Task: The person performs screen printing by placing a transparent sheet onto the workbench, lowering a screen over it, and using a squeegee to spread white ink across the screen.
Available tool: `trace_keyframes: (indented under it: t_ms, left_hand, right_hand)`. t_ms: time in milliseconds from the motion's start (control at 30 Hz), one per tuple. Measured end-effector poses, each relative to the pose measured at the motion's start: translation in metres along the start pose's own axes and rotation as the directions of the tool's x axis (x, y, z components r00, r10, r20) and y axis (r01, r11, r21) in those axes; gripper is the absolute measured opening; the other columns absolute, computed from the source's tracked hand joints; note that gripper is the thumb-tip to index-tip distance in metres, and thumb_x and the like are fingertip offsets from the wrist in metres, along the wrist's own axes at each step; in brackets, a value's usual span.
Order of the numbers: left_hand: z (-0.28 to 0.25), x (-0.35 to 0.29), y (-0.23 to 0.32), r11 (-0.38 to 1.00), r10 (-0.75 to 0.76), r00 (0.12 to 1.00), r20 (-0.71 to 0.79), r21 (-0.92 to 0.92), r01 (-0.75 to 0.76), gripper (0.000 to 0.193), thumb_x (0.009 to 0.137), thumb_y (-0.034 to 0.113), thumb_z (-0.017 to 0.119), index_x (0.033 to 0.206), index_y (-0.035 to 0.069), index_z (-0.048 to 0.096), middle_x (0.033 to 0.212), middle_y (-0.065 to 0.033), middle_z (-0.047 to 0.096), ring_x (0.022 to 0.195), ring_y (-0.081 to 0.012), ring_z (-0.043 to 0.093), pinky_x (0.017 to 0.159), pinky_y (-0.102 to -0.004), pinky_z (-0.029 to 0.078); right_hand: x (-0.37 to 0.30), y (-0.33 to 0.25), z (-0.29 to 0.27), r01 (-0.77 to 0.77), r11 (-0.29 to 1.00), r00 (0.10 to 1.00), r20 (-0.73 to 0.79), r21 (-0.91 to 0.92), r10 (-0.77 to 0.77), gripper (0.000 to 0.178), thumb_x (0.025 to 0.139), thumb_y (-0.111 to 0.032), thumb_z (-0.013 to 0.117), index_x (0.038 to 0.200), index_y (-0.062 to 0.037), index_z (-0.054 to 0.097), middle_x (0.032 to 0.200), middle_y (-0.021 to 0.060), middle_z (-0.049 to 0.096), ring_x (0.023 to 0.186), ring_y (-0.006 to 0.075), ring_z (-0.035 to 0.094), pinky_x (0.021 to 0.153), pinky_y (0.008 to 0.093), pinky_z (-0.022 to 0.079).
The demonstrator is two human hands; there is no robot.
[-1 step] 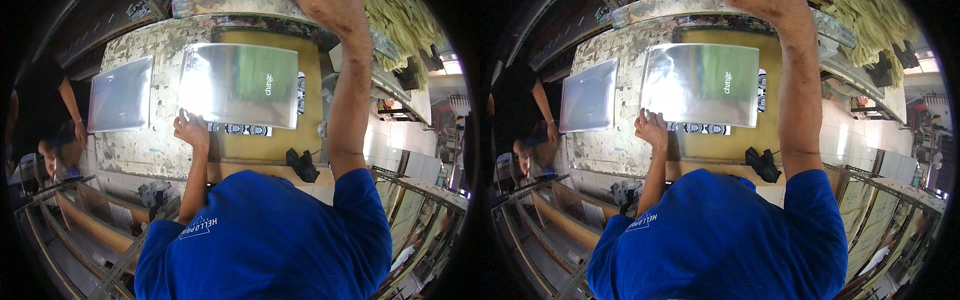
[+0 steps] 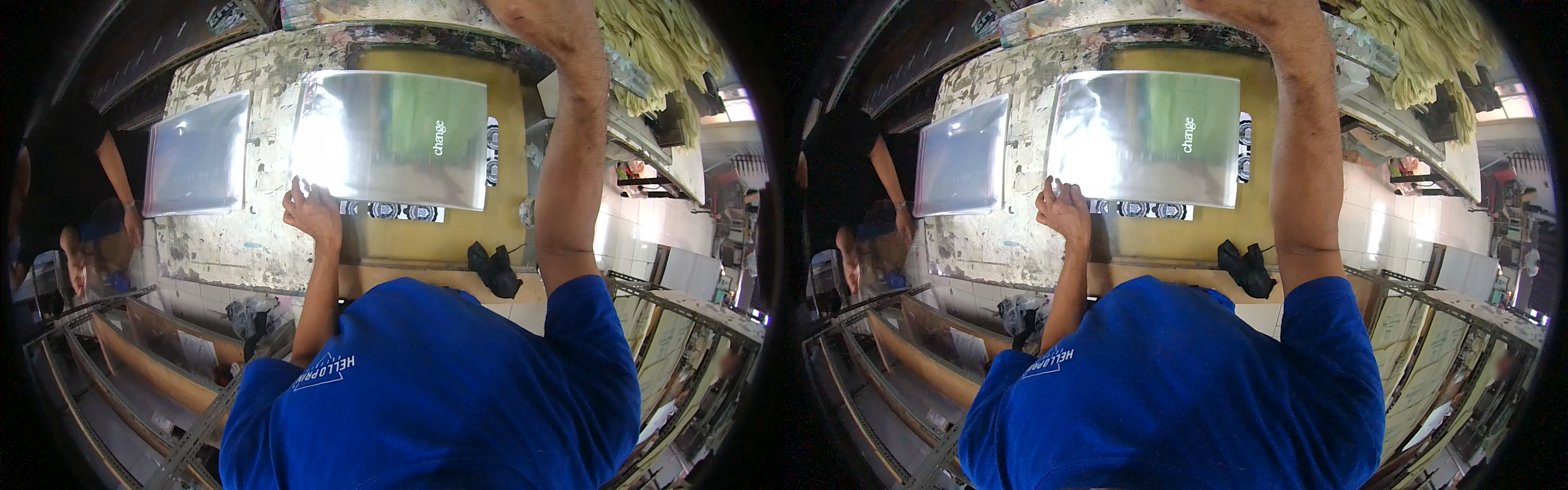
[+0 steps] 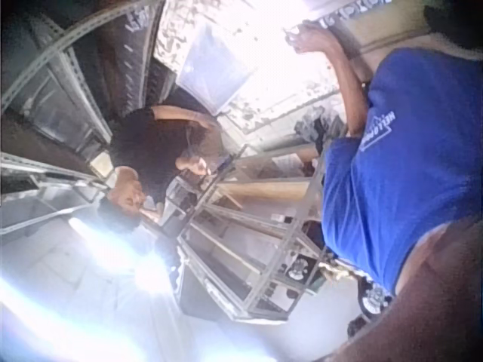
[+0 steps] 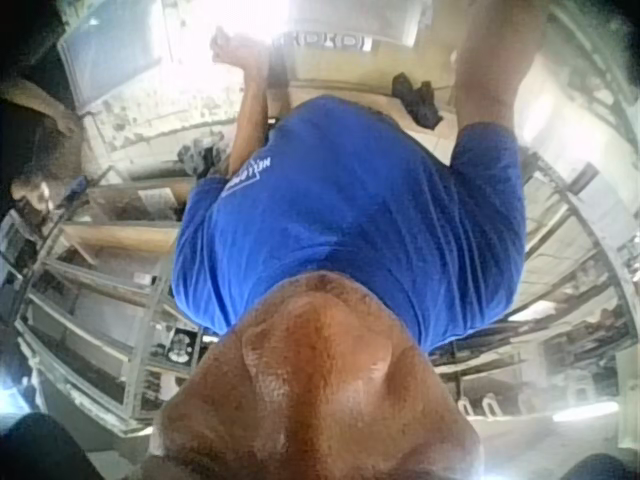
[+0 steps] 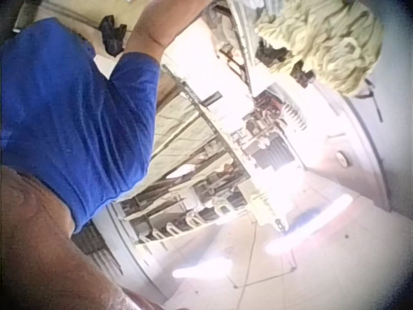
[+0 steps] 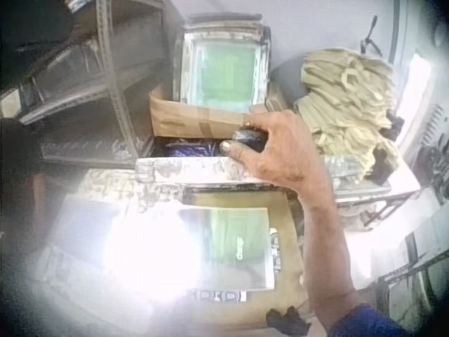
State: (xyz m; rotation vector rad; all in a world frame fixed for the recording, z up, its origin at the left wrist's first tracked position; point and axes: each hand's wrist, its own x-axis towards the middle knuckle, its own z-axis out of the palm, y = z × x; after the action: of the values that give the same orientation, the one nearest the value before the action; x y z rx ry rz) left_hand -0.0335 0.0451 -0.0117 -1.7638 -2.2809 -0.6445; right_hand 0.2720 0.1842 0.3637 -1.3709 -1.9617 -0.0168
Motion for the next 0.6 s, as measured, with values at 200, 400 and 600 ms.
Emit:
trace_keyframes:
  t_ms: [200, 400, 600]
  left_hand:
    - [-0.002, 0.005, 0.001, 0.986, -0.153, 0.982, -0.111, 0.045, 0.159, 0.021, 0.083, 0.023, 0.072, 0.095, 0.007, 0.076, 0.139, -0.0087, 0.059, 0.118, -0.0347, 0.051, 0.092, -0.0515, 0.038]
    - [-0.004, 0.010, 0.004, 0.994, -0.047, 0.989, -0.138, -0.104, 0.033, 0.018, 0.086, 0.022, 0.071, 0.089, 0.006, 0.078, 0.138, -0.0060, 0.060, 0.119, -0.0331, 0.051, 0.095, -0.0505, 0.038]
    - [-0.055, 0.068, 0.048, 0.947, -0.037, 0.965, -0.261, -0.318, -0.049, 0.008, 0.083, 0.016, 0.073, 0.083, 0.009, 0.076, 0.131, -0.0042, 0.065, 0.116, -0.0299, 0.054, 0.096, -0.0499, 0.039]
  right_hand:
    - [-0.001, 0.002, 0.000, 0.032, 0.999, 0.999, -0.019, -0.042, -0.033, 0.034, 0.079, -0.030, 0.079, 0.100, -0.0033, 0.077, 0.080, 0.0132, 0.073, 0.072, 0.0249, 0.068, 0.072, 0.0386, 0.053]
    - [0.001, 0.004, 0.003, 0.065, 0.998, 0.997, -0.034, 0.018, -0.064, 0.032, 0.079, -0.030, 0.080, 0.096, -0.0024, 0.077, 0.079, 0.0121, 0.073, 0.071, 0.0248, 0.068, 0.070, 0.0376, 0.053]
    - [0.000, 0.007, 0.003, 0.051, 0.999, 0.998, -0.034, -0.007, -0.051, 0.032, 0.079, -0.029, 0.081, 0.092, 0.0007, 0.076, 0.076, 0.0148, 0.072, 0.066, 0.0255, 0.068, 0.064, 0.0365, 0.053]
